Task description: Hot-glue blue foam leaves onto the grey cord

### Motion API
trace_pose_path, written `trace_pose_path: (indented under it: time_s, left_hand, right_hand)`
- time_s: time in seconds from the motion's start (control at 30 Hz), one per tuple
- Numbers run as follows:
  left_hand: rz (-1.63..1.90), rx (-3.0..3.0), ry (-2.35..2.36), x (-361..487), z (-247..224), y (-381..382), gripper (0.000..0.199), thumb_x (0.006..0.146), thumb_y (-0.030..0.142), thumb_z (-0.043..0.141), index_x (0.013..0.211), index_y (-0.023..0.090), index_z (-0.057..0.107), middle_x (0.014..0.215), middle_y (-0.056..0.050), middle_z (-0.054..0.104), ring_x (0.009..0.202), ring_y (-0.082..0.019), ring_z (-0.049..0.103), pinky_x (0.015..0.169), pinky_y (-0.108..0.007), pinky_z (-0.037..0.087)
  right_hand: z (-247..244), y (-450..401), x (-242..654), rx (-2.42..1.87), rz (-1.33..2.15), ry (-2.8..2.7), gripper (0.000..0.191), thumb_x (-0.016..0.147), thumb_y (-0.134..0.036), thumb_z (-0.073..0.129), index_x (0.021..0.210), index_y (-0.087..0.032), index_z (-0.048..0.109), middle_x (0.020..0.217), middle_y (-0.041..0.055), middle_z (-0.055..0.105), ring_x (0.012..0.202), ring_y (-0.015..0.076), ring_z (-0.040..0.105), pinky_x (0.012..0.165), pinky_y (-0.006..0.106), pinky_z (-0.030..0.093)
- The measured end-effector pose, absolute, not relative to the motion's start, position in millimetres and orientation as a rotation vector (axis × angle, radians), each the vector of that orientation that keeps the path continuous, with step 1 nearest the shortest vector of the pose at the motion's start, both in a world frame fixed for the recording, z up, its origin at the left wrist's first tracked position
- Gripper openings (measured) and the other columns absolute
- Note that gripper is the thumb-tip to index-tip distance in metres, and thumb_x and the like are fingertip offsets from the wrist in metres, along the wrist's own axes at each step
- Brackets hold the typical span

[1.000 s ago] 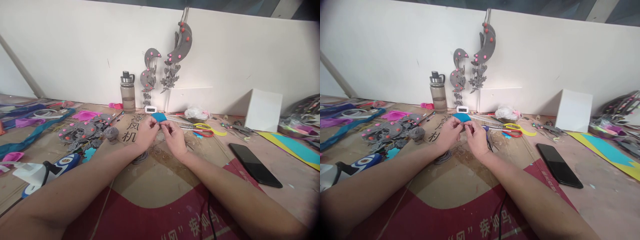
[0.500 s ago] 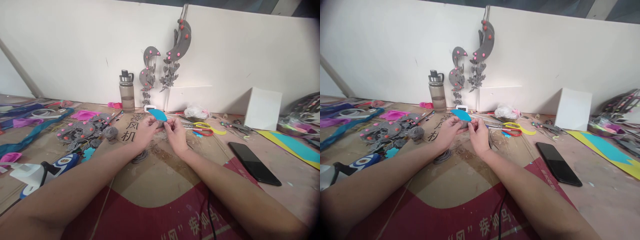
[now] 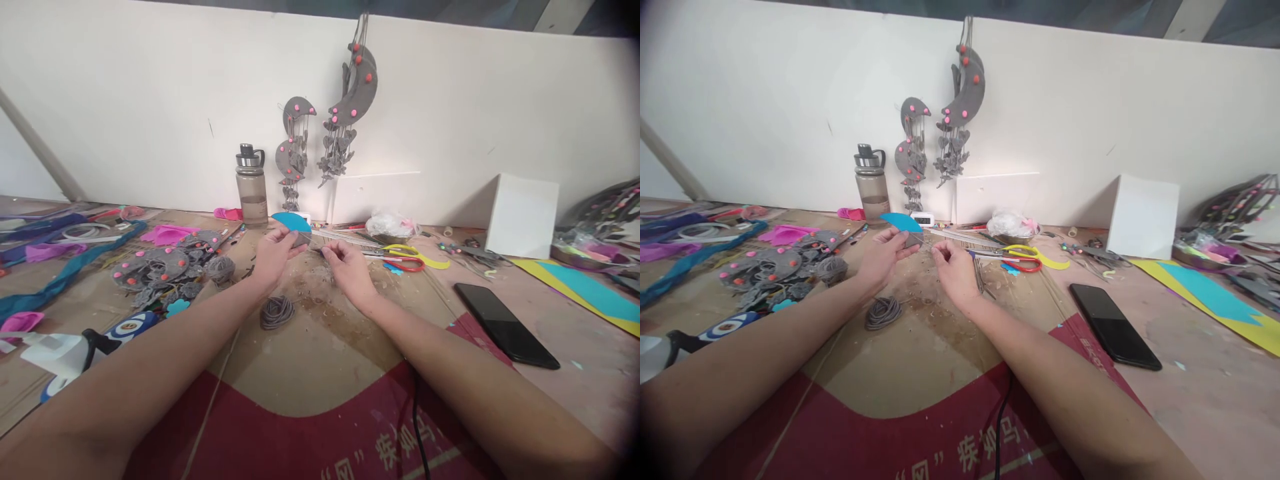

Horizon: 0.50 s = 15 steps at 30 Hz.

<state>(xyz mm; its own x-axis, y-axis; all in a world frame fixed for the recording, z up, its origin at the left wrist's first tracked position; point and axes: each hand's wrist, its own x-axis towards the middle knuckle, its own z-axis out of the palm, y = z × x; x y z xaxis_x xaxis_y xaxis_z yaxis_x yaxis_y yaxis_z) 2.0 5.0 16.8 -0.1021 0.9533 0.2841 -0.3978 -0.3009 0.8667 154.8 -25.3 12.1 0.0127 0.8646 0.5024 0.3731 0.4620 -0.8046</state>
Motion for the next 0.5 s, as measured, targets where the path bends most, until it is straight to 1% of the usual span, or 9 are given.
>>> trace_pose_path:
  time_s: [0.1,0.17,0.27,0.37,0.5]
  left_hand:
    - [1.697,1.016,0.755,-14.0,15.7,19.8,0.02,0.068,0.025,0.073,0.065,0.015,0.056,0.064,0.004,0.05,0.061,-0.007,0.052,0.081,-0.036,0.058]
    - [1.736,0.964,0.752,-23.5,14.5,27.8,0.019,0.067,0.023,0.073,0.065,0.015,0.055,0.063,0.003,0.05,0.062,-0.007,0.053,0.081,-0.036,0.058]
    - [1.783,0.917,0.727,-35.4,11.9,37.0,0.021,0.068,0.018,0.072,0.061,0.015,0.052,0.058,0.004,0.048,0.059,-0.007,0.052,0.082,-0.037,0.058]
    - [1.796,0.839,0.705,-44.4,8.9,45.0,0.014,0.072,0.014,0.068,0.066,0.015,0.055,0.063,0.001,0.055,0.065,-0.009,0.058,0.083,-0.036,0.057]
    - [1.794,0.69,0.72,-50.8,8.0,52.6,0.007,0.075,0.01,0.061,0.072,0.014,0.057,0.072,-0.004,0.065,0.073,-0.012,0.064,0.078,-0.034,0.059]
  right_hand:
    - [28.6,-29.1,155.8,-1.111,0.642,-1.665,0.022,0.081,-0.035,0.054,0.07,-0.017,0.06,0.063,-0.0031,0.052,0.06,0.0111,0.043,0.058,0.024,0.033]
    - [43.3,-35.5,156.2,-1.094,0.686,-1.691,0.022,0.081,-0.035,0.055,0.07,-0.017,0.06,0.06,-0.0042,0.048,0.057,0.0097,0.04,0.055,0.024,0.031]
    - [67.7,-51.3,157.0,-1.043,0.737,-1.735,0.021,0.082,-0.035,0.055,0.073,-0.017,0.062,0.056,-0.0056,0.043,0.052,0.0079,0.035,0.051,0.023,0.028]
    - [92.3,-72.7,159.7,-0.977,0.782,-1.759,0.022,0.083,-0.037,0.057,0.076,-0.017,0.064,0.054,-0.006,0.04,0.049,0.0067,0.031,0.047,0.022,0.025]
    - [120.8,-102.3,168.0,-0.866,0.837,-1.77,0.024,0.083,-0.04,0.061,0.077,-0.017,0.065,0.054,-0.0053,0.039,0.048,0.0059,0.031,0.044,0.021,0.023]
